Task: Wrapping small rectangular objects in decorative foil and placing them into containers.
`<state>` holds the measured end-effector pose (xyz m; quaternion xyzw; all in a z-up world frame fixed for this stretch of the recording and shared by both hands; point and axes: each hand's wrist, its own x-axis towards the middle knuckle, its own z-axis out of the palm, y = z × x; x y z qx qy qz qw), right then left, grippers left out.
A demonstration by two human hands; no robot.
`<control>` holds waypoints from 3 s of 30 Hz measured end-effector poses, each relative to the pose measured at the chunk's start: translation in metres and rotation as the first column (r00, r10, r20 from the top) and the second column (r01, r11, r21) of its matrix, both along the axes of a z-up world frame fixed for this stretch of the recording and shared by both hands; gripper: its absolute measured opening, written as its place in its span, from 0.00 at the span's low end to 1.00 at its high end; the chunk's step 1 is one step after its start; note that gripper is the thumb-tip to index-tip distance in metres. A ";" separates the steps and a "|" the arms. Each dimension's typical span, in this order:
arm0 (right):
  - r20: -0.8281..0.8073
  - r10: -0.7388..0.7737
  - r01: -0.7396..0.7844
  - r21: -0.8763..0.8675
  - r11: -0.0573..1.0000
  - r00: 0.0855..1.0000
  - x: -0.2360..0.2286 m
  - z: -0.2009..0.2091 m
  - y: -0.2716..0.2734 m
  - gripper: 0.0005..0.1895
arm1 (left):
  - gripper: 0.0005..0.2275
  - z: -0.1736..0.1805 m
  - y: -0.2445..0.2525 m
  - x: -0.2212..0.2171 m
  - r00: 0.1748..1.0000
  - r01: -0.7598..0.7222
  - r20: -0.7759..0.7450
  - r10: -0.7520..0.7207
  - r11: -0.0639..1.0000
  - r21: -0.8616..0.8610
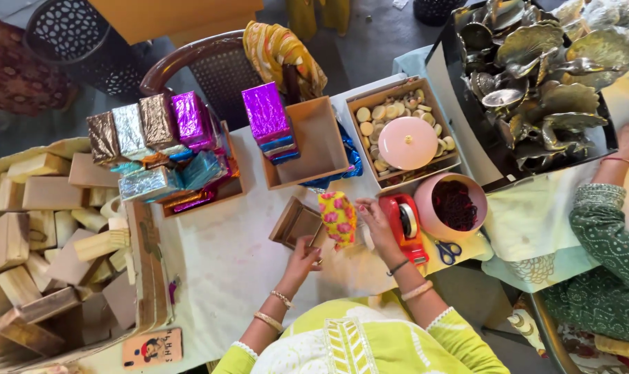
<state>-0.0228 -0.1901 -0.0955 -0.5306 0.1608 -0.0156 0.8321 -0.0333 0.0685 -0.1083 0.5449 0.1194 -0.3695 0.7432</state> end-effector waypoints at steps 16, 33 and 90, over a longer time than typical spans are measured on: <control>-0.303 0.120 -0.326 -0.889 0.321 0.945 -0.075 -0.003 0.018 0.16 | 0.24 0.014 0.070 0.037 0.643 -0.493 0.758 -0.110 0.697 0.520; -0.300 0.768 -0.217 -0.953 -0.212 0.566 0.049 0.053 0.132 0.13 | 0.13 0.024 0.083 0.006 -0.015 -0.378 0.572 -0.820 0.534 0.756; -0.512 -0.098 -0.505 -0.859 0.087 0.853 -0.038 -0.069 -0.254 0.15 | 0.23 0.032 -0.017 0.025 -0.071 0.017 0.676 -0.734 0.676 0.737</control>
